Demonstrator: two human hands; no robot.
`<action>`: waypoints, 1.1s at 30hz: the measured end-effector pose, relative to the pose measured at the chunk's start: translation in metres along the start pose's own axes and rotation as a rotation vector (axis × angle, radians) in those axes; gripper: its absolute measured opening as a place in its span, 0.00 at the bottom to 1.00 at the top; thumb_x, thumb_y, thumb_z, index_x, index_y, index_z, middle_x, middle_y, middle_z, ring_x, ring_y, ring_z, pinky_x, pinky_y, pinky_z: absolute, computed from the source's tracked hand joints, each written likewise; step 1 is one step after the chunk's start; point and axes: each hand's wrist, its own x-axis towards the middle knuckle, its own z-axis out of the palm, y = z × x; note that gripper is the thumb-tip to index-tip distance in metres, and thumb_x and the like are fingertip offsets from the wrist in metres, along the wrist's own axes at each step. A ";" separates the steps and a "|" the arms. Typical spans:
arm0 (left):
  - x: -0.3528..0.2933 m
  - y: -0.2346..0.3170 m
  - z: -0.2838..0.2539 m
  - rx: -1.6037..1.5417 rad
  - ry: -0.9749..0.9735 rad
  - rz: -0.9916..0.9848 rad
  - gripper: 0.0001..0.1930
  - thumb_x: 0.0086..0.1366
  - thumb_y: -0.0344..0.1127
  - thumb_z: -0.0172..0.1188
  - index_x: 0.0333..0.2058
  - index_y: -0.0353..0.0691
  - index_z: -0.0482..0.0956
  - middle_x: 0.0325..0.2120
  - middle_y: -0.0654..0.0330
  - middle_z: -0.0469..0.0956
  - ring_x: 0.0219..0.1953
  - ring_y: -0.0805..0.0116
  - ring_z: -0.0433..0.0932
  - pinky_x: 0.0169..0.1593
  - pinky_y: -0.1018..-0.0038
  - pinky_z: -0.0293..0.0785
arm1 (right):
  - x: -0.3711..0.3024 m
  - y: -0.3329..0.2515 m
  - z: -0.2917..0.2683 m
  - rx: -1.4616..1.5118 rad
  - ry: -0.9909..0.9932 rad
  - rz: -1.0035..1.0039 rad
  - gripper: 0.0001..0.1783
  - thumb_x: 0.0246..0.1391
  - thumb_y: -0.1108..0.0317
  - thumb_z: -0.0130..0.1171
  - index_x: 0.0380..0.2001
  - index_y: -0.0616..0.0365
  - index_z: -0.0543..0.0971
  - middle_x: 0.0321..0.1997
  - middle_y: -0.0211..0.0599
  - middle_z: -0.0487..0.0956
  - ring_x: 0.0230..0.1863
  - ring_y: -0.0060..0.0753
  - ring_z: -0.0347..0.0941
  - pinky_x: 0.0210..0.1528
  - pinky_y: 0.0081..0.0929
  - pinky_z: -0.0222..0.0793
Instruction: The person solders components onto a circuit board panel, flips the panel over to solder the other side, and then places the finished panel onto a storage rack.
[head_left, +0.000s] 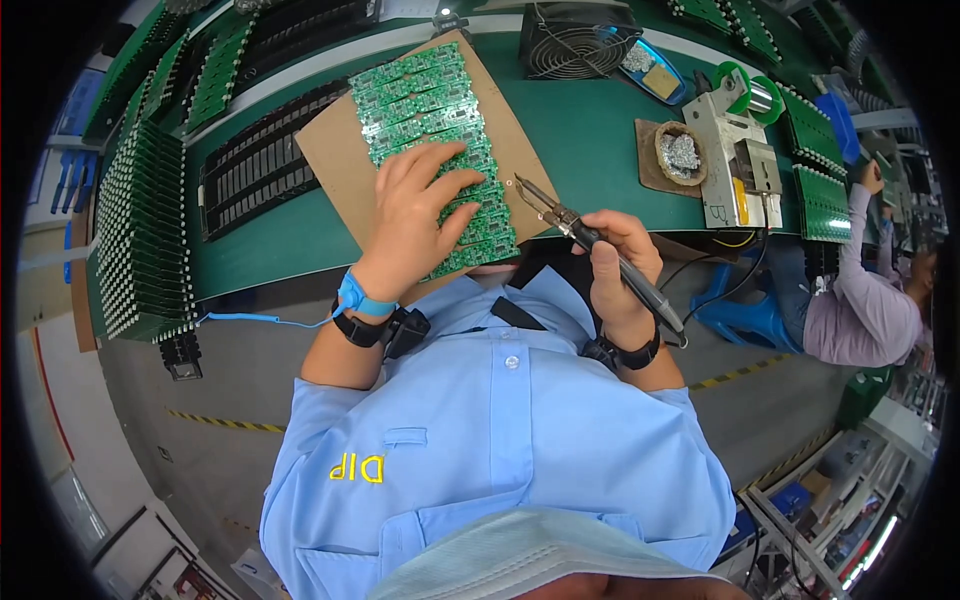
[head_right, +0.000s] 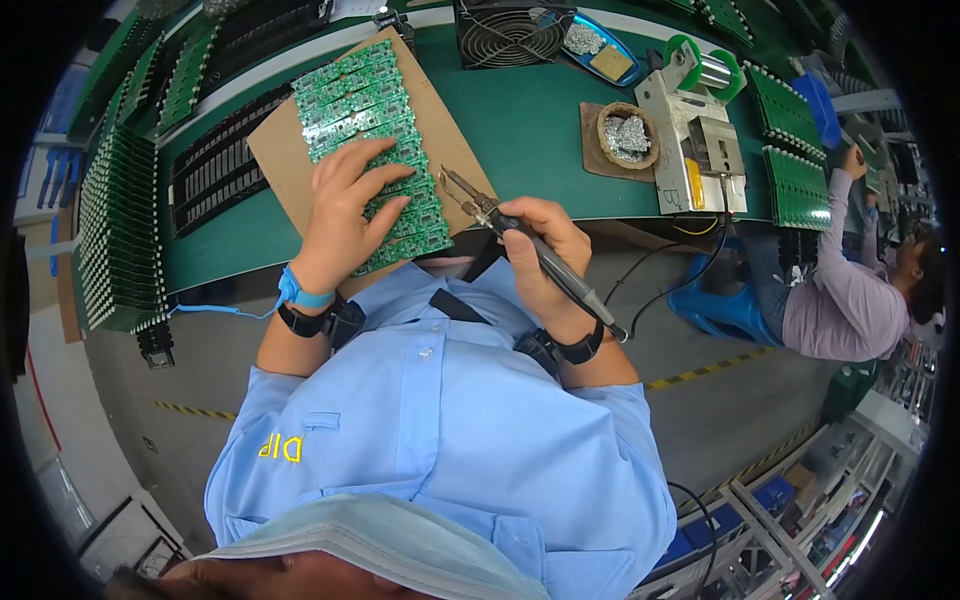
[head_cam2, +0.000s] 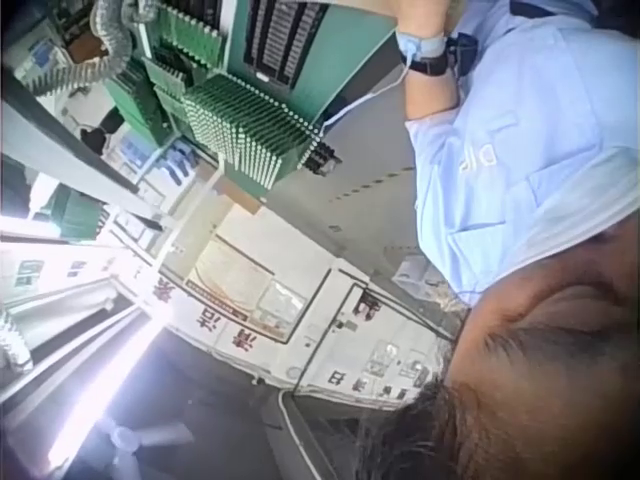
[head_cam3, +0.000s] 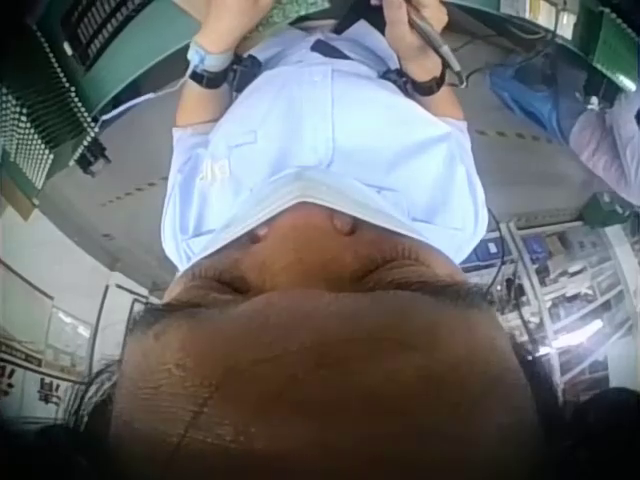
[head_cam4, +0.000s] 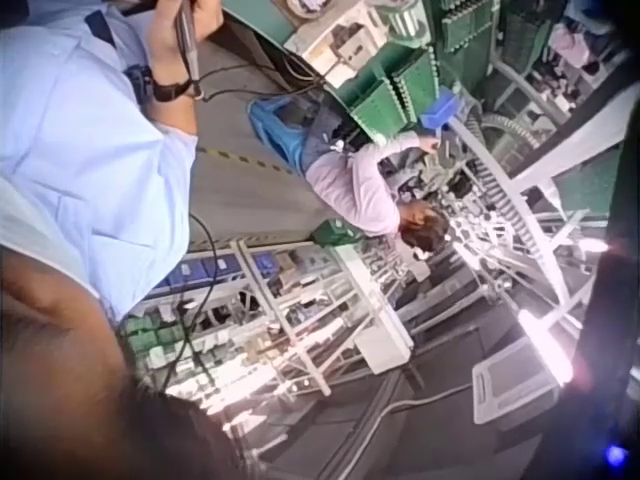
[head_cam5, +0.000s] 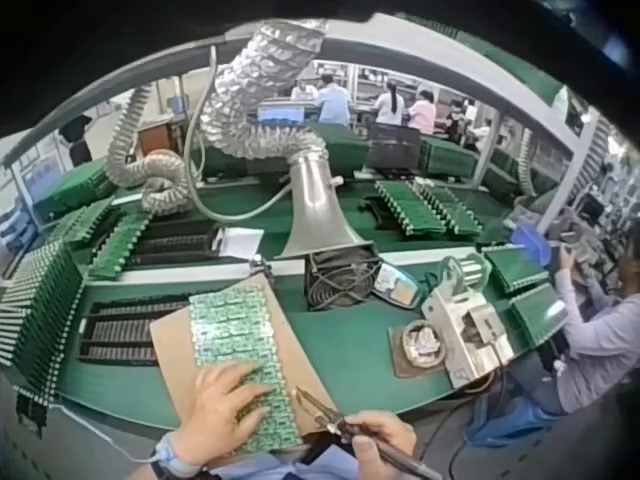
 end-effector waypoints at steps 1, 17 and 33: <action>0.000 0.000 0.002 -0.004 -0.002 -0.003 0.15 0.53 0.31 0.70 0.42 0.45 0.84 0.54 0.58 0.76 0.57 0.51 0.71 0.61 0.55 0.63 | 0.001 0.003 -0.001 -0.002 0.000 0.005 0.30 0.63 0.47 0.61 0.47 0.68 0.77 0.40 0.40 0.82 0.37 0.26 0.77 0.42 0.22 0.74; 0.000 -0.002 0.011 0.022 -0.015 -0.067 0.13 0.55 0.32 0.66 0.41 0.52 0.85 0.51 0.60 0.76 0.55 0.53 0.70 0.60 0.58 0.60 | 0.010 0.002 0.000 -0.339 -0.067 -0.251 0.14 0.45 0.80 0.73 0.36 0.62 0.80 0.24 0.32 0.80 0.25 0.17 0.75 0.29 0.15 0.68; 0.003 -0.002 0.003 -0.012 -0.033 -0.054 0.15 0.54 0.31 0.67 0.42 0.52 0.84 0.50 0.62 0.76 0.55 0.54 0.70 0.60 0.56 0.60 | 0.023 0.009 0.007 -0.220 -0.026 -0.142 0.15 0.49 0.85 0.67 0.41 0.64 0.79 0.33 0.37 0.84 0.35 0.22 0.82 0.40 0.18 0.76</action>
